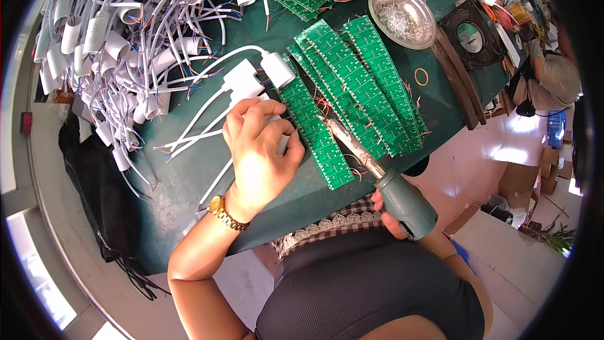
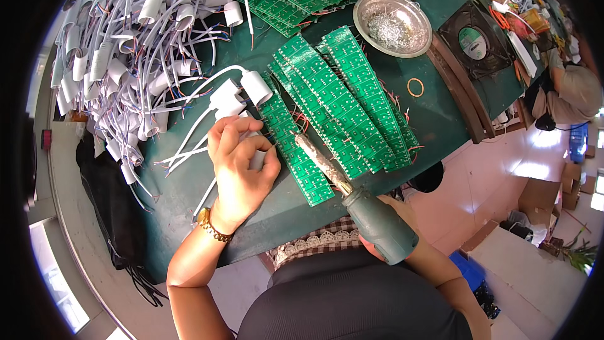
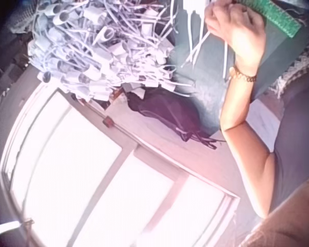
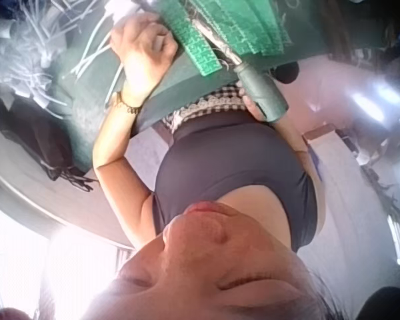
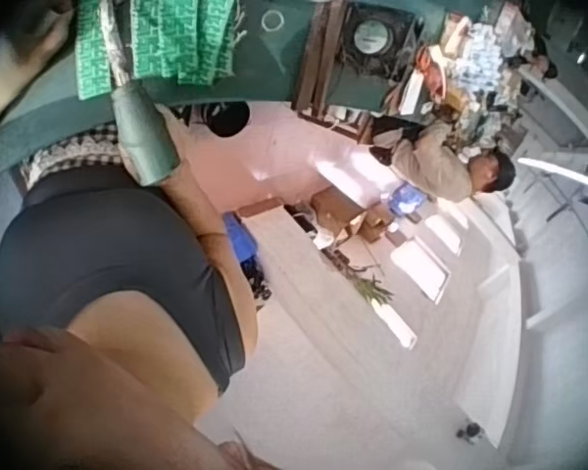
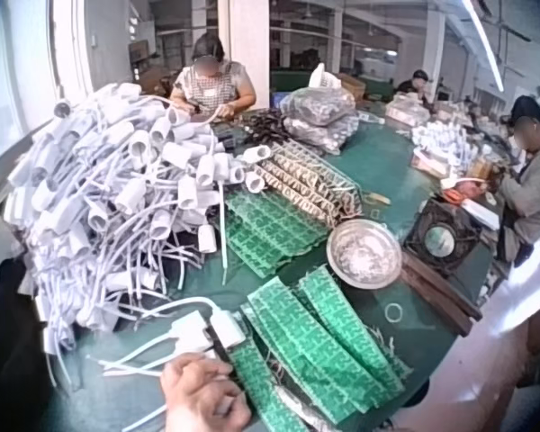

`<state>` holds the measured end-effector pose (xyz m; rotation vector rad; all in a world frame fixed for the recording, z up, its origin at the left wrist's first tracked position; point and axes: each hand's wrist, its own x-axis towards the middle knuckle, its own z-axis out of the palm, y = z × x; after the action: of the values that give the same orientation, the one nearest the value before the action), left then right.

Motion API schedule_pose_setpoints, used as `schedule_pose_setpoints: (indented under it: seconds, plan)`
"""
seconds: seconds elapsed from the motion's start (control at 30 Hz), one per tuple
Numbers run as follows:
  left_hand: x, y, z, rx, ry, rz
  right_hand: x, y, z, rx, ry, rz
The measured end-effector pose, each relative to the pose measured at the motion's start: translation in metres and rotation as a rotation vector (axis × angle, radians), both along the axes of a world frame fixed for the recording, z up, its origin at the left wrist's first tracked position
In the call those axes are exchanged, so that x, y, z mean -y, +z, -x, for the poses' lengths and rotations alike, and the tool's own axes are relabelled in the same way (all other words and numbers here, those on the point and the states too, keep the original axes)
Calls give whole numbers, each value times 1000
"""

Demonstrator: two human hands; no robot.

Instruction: The person solders wires from white components onto green circuit board strips using a soldering iron and arranges the boards on the workbench by hand.

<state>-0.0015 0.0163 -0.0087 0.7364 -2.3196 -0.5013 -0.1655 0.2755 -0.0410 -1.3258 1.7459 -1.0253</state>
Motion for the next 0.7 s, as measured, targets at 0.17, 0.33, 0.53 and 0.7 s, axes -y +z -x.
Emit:
schedule_pose_setpoints:
  seconds: [0.17,0.33,0.53,0.7]
  plan:
    - [0,-1,-2,15,1,-9,33,43,0,404,-220,-506]
    - [0,-1,-1,17,8,-11,14,22,-10,993,-610,-513]
    - [2,-3,-4,-5,-28,-14,27,32,-6,-11,175,0]
    - [2,-4,-2,23,-20,13,26,31,-5,-17,170,51]
